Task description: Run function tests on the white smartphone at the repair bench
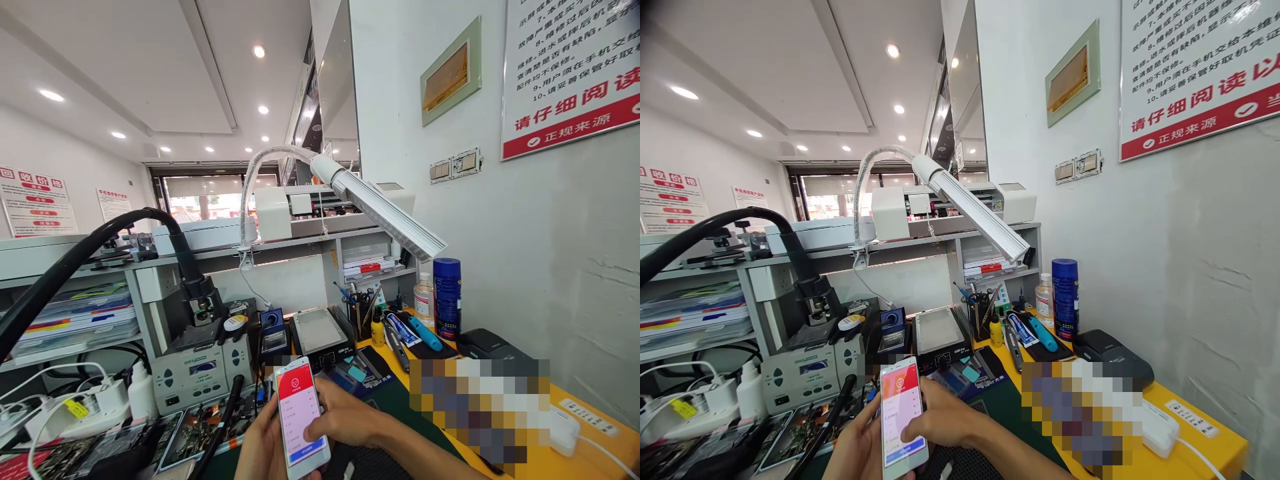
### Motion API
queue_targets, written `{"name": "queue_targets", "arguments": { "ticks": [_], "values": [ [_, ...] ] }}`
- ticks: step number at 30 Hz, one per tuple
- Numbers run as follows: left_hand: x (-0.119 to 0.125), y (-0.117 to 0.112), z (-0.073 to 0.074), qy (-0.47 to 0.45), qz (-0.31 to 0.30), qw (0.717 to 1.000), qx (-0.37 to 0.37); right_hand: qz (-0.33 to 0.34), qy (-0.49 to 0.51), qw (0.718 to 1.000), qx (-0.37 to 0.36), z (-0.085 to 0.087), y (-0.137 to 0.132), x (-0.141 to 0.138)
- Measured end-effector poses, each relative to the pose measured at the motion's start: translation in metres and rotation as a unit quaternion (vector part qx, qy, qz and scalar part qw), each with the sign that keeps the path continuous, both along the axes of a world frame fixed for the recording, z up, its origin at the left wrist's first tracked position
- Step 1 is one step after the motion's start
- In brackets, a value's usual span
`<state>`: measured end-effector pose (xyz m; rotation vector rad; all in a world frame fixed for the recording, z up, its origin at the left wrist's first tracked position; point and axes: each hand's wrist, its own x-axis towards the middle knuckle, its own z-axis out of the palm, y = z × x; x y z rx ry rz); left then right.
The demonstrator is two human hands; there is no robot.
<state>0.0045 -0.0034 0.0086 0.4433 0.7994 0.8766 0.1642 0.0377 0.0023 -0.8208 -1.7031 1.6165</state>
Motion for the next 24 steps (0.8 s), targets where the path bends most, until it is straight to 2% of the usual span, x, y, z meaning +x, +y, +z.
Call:
{"name": "queue_targets", "arguments": {
  "ticks": [6, 14, 24],
  "values": [
    [0.0, 0.005, -0.001, -0.011, -0.012, 1.0, 0.018, 0.004, -0.001, 1.0, 0.01, -0.002, 0.001, 0.0],
    [-0.002, 0.001, -0.004, -0.017, -0.003, 0.999, 0.027, 0.015, 0.007, 1.0, 0.014, -0.002, 0.002, -0.001],
    [-0.003, 0.004, -0.013, -0.018, -0.022, 0.998, 0.051, -0.004, -0.004, 1.0, 0.014, -0.001, 0.001, -0.001]
  ]
}}
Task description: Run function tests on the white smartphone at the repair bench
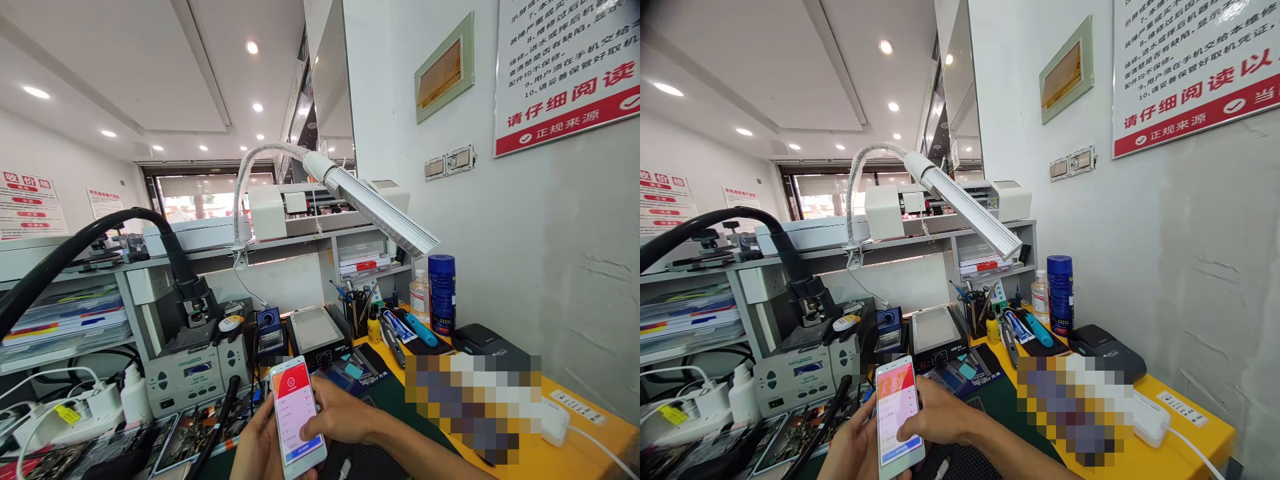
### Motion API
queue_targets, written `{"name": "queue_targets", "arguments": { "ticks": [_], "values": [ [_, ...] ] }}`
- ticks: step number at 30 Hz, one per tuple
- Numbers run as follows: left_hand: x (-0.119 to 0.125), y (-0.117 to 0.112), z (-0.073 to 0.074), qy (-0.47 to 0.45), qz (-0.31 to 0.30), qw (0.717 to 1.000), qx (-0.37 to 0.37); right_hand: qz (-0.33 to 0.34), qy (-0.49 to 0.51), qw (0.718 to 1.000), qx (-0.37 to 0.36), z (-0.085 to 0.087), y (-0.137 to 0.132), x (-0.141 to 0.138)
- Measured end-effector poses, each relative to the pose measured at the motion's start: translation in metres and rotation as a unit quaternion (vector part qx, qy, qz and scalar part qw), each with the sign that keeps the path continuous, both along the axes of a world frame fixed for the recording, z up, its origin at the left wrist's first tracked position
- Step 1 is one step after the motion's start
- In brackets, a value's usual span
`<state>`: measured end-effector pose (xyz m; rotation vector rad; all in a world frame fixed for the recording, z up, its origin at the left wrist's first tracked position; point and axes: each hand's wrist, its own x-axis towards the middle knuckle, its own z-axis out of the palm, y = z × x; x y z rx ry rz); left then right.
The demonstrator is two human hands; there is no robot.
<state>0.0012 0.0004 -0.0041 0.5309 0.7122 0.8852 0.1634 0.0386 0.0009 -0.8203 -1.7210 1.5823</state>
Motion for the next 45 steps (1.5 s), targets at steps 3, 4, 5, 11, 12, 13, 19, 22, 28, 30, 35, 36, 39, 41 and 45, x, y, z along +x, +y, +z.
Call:
{"name": "queue_targets", "arguments": {
  "ticks": [3, 4, 5, 11, 12, 13, 19, 22, 28, 30, 35, 36, 39, 41, 45],
  "values": [
    [-0.001, -0.002, -0.001, -0.001, -0.006, 1.0, 0.018, -0.006, -0.001, 1.0, 0.008, -0.001, 0.001, 0.0],
    [-0.001, -0.002, -0.001, -0.001, -0.005, 1.0, 0.021, -0.004, 0.001, 1.0, 0.007, -0.001, 0.001, 0.0],
    [0.0, -0.002, -0.001, -0.001, -0.004, 1.0, 0.021, -0.003, 0.001, 1.0, 0.007, -0.001, 0.0, 0.0],
    [0.001, -0.003, 0.003, 0.005, 0.002, 1.0, 0.01, 0.001, -0.008, 1.0, 0.006, 0.001, -0.001, 0.0],
    [0.001, -0.004, 0.004, 0.005, 0.002, 1.0, 0.01, 0.002, -0.006, 1.0, 0.006, 0.001, -0.001, 0.0],
    [0.001, -0.004, 0.004, 0.002, 0.002, 1.0, 0.012, 0.001, -0.005, 1.0, 0.008, 0.001, -0.001, 0.0],
    [-0.001, -0.005, 0.002, -0.022, -0.014, 0.999, 0.021, -0.008, -0.004, 1.0, 0.015, 0.004, -0.003, -0.001],
    [-0.001, -0.005, 0.0, -0.021, -0.015, 0.999, 0.023, -0.011, -0.002, 1.0, 0.012, 0.006, -0.005, -0.001],
    [-0.001, -0.006, 0.001, -0.026, -0.019, 0.999, 0.021, -0.005, 0.004, 1.0, 0.007, 0.006, -0.004, 0.0],
    [0.0, -0.007, 0.001, -0.016, -0.015, 1.0, 0.019, -0.009, -0.001, 1.0, 0.005, 0.006, -0.004, 0.0],
    [0.001, -0.008, 0.002, 0.001, -0.005, 1.0, 0.031, -0.005, -0.007, 1.0, -0.01, 0.006, -0.003, 0.0],
    [0.001, -0.008, 0.003, 0.0, -0.004, 1.0, 0.028, -0.003, -0.009, 1.0, -0.014, 0.006, -0.003, 0.001],
    [0.002, -0.008, 0.007, -0.003, -0.007, 1.0, 0.02, 0.014, -0.019, 0.999, -0.034, 0.009, -0.004, 0.002],
    [0.003, -0.009, 0.01, -0.003, -0.006, 1.0, 0.023, 0.023, -0.032, 0.998, -0.045, 0.012, -0.004, 0.003],
    [0.005, -0.01, 0.012, -0.004, 0.004, 1.0, 0.023, 0.013, -0.043, 0.998, -0.046, 0.015, -0.006, 0.004]
  ]
}}
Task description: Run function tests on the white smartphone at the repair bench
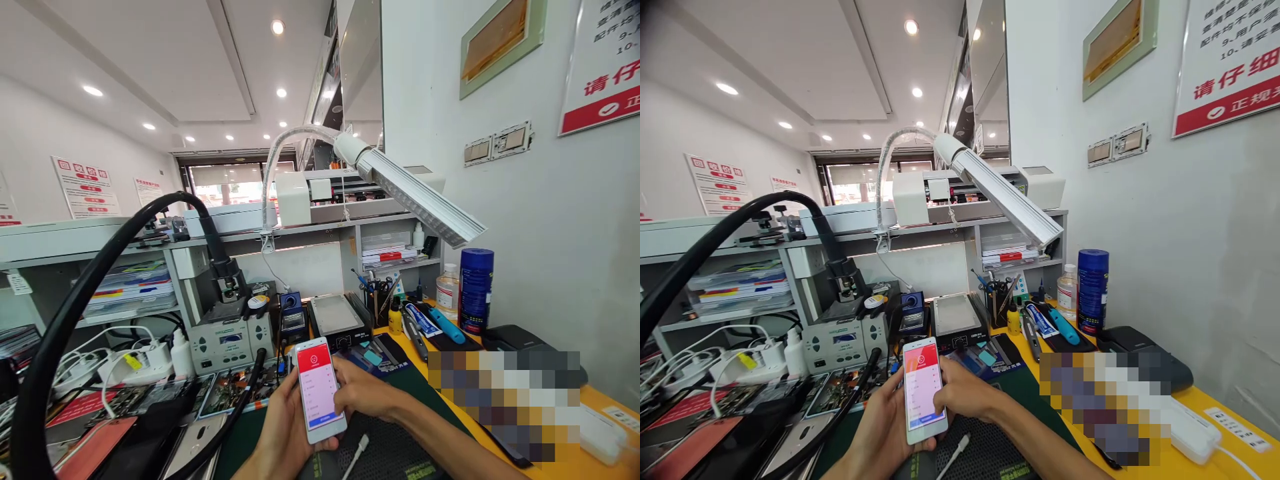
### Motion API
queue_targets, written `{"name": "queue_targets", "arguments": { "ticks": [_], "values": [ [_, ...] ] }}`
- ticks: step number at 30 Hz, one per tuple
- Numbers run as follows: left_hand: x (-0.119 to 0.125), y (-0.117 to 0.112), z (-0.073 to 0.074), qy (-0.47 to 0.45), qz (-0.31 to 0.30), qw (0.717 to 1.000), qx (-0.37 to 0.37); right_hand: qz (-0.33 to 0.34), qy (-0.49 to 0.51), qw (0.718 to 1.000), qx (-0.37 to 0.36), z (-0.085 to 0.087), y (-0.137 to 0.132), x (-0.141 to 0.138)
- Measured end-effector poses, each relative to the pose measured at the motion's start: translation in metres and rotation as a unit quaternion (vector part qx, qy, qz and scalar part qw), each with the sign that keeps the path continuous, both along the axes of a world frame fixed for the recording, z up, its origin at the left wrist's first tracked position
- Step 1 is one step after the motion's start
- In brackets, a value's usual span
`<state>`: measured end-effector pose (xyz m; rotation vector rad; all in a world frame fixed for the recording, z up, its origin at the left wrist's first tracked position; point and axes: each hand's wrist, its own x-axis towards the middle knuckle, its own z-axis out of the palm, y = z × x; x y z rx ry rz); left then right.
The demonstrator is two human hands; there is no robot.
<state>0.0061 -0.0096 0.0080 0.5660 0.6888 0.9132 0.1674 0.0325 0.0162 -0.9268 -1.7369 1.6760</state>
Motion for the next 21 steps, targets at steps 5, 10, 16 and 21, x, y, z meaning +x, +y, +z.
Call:
{"name": "queue_targets", "arguments": {
  "ticks": [5, 10, 16, 21],
  "values": [
    [0.0, 0.001, -0.003, 0.012, 0.004, 1.0, 0.005, -0.016, -0.009, 1.0, 0.005, -0.001, -0.001, -0.002],
    [0.0, 0.001, -0.001, 0.0, 0.002, 1.0, -0.003, -0.027, -0.007, 1.0, 0.011, -0.004, 0.0, -0.004],
    [0.001, -0.001, 0.003, 0.012, 0.009, 1.0, -0.014, -0.054, -0.011, 0.998, -0.025, -0.011, 0.005, -0.003],
    [0.0, -0.002, 0.001, 0.016, 0.008, 1.0, -0.007, -0.059, 0.005, 0.998, -0.035, -0.016, 0.009, -0.003]
  ]
}}
